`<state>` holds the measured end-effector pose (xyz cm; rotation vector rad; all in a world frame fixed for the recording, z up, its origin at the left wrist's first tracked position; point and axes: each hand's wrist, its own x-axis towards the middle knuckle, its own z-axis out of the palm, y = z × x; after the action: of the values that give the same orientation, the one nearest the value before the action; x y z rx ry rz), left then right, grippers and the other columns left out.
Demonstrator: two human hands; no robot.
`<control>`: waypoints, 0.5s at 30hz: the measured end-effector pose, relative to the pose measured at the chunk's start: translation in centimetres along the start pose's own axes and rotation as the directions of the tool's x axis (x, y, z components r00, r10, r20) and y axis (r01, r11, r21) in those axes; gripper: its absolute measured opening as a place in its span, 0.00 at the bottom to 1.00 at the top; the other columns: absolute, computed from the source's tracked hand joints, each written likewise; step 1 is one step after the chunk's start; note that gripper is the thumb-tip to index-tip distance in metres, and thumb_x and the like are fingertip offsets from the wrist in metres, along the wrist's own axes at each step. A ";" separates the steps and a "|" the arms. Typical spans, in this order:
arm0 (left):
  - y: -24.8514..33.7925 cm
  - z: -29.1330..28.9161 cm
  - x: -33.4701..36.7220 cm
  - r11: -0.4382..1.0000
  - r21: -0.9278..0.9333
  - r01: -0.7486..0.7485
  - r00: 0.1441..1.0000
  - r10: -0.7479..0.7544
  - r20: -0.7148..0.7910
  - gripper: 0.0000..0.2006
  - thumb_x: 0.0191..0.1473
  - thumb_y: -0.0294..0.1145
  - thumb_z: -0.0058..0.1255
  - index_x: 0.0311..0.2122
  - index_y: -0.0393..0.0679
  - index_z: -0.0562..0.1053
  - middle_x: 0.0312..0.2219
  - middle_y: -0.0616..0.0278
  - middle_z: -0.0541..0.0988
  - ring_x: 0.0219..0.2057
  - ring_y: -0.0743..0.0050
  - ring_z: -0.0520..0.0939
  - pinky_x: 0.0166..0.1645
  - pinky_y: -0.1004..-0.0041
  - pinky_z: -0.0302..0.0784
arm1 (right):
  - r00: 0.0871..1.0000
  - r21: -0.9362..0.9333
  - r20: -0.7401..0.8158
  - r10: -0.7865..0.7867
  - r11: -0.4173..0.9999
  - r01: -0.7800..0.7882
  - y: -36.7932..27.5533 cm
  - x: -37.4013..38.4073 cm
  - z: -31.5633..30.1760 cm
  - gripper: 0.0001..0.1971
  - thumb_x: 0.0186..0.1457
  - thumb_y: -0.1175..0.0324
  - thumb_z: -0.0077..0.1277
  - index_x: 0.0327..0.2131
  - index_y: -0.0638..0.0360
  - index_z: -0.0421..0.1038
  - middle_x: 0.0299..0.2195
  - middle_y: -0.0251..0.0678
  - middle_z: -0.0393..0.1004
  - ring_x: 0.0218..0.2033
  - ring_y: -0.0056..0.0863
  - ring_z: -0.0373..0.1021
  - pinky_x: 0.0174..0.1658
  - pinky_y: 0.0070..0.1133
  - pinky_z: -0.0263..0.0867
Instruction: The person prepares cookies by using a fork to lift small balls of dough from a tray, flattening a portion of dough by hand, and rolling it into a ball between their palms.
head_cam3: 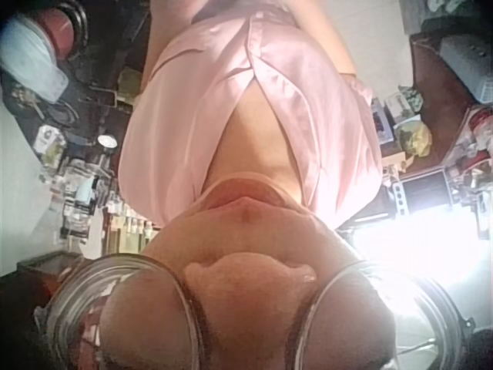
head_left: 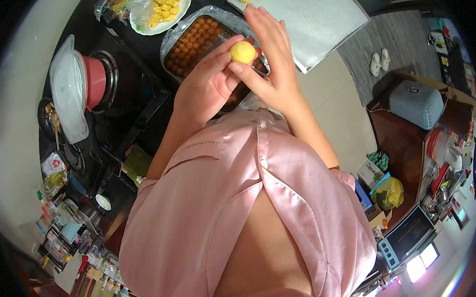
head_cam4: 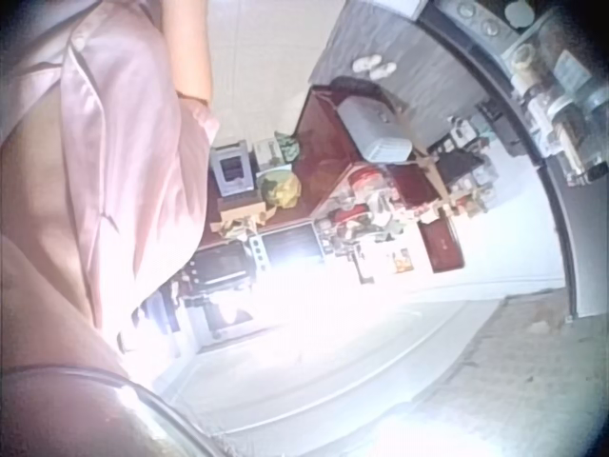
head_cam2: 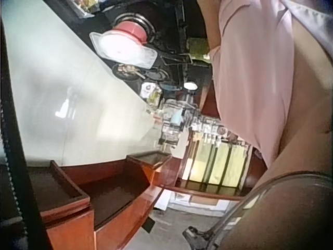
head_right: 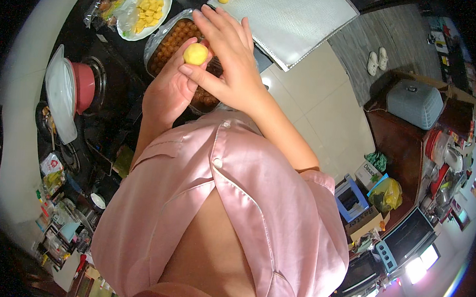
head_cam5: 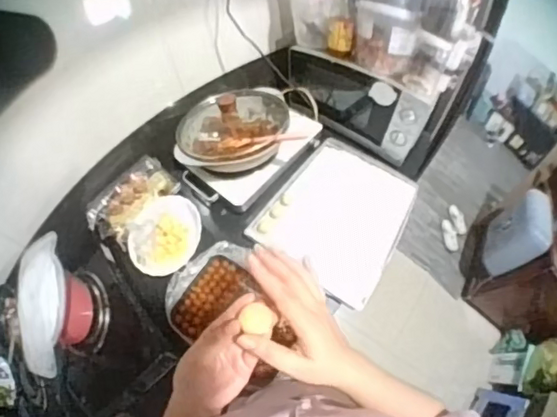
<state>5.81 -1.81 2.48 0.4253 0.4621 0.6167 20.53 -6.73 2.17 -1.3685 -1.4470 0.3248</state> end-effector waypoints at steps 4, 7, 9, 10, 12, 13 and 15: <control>-0.1 0.6 0.2 0.999 -0.048 0.021 0.999 -0.022 -0.040 0.22 0.60 0.36 0.45 0.56 0.36 0.63 0.51 0.55 0.70 0.53 0.63 0.72 0.59 0.67 0.65 | 0.988 -0.087 0.126 -0.092 0.991 0.103 1.5 0.0 -0.3 0.30 0.48 0.52 0.56 0.55 0.49 0.67 0.58 0.41 0.62 0.62 0.47 0.53 0.62 0.53 0.36; 0.0 0.5 0.2 0.999 0.031 0.028 0.998 -0.027 -0.050 0.21 0.61 0.37 0.45 0.55 0.37 0.64 0.51 0.55 0.70 0.53 0.63 0.72 0.59 0.66 0.65 | 0.991 0.007 0.108 -0.079 0.997 0.079 1.0 0.1 -0.3 0.29 0.47 0.52 0.57 0.54 0.46 0.68 0.57 0.37 0.63 0.61 0.47 0.54 0.61 0.55 0.36; 0.0 0.0 0.3 0.995 0.103 0.008 0.999 -0.004 -0.045 0.21 0.61 0.38 0.46 0.55 0.37 0.64 0.51 0.55 0.70 0.53 0.62 0.72 0.59 0.65 0.65 | 0.998 0.069 0.031 -0.057 0.996 0.054 0.3 0.4 -0.5 0.27 0.48 0.56 0.57 0.53 0.46 0.69 0.55 0.37 0.66 0.61 0.45 0.55 0.61 0.54 0.37; 0.1 -0.3 0.4 0.996 0.084 0.027 1.000 -0.027 0.001 0.21 0.60 0.38 0.46 0.55 0.37 0.64 0.50 0.56 0.70 0.52 0.62 0.72 0.59 0.65 0.66 | 0.998 0.071 0.031 -0.059 0.996 0.056 0.5 0.4 -0.5 0.27 0.48 0.56 0.57 0.53 0.46 0.69 0.55 0.37 0.66 0.61 0.45 0.55 0.61 0.54 0.37; 0.2 -0.4 0.5 0.996 0.069 0.047 0.998 -0.050 0.047 0.21 0.60 0.38 0.46 0.54 0.38 0.64 0.49 0.56 0.71 0.52 0.61 0.73 0.58 0.65 0.67 | 0.970 -0.033 0.198 -0.141 0.988 0.151 1.4 0.5 -0.7 0.24 0.49 0.61 0.57 0.51 0.55 0.70 0.53 0.37 0.69 0.61 0.44 0.57 0.63 0.50 0.38; 0.4 -0.3 0.5 0.997 -0.016 0.082 0.995 -0.080 0.062 0.20 0.60 0.37 0.46 0.54 0.38 0.64 0.49 0.56 0.71 0.52 0.62 0.73 0.58 0.65 0.67 | 0.971 -0.031 0.195 -0.142 0.988 0.150 1.7 0.6 -0.5 0.24 0.49 0.61 0.57 0.51 0.55 0.70 0.53 0.37 0.69 0.61 0.44 0.57 0.63 0.50 0.38; 0.5 -0.5 0.5 0.988 -0.101 0.113 0.992 -0.106 0.073 0.20 0.60 0.36 0.46 0.54 0.38 0.64 0.49 0.56 0.71 0.52 0.62 0.73 0.58 0.65 0.67 | 0.979 0.153 0.181 -0.088 0.986 0.061 2.1 0.7 0.0 0.20 0.49 0.62 0.57 0.47 0.54 0.73 0.51 0.36 0.71 0.59 0.42 0.59 0.63 0.50 0.39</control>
<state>5.74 -1.01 2.18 0.3173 0.3840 0.5165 21.80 -5.52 0.88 -1.1870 -1.5923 0.5127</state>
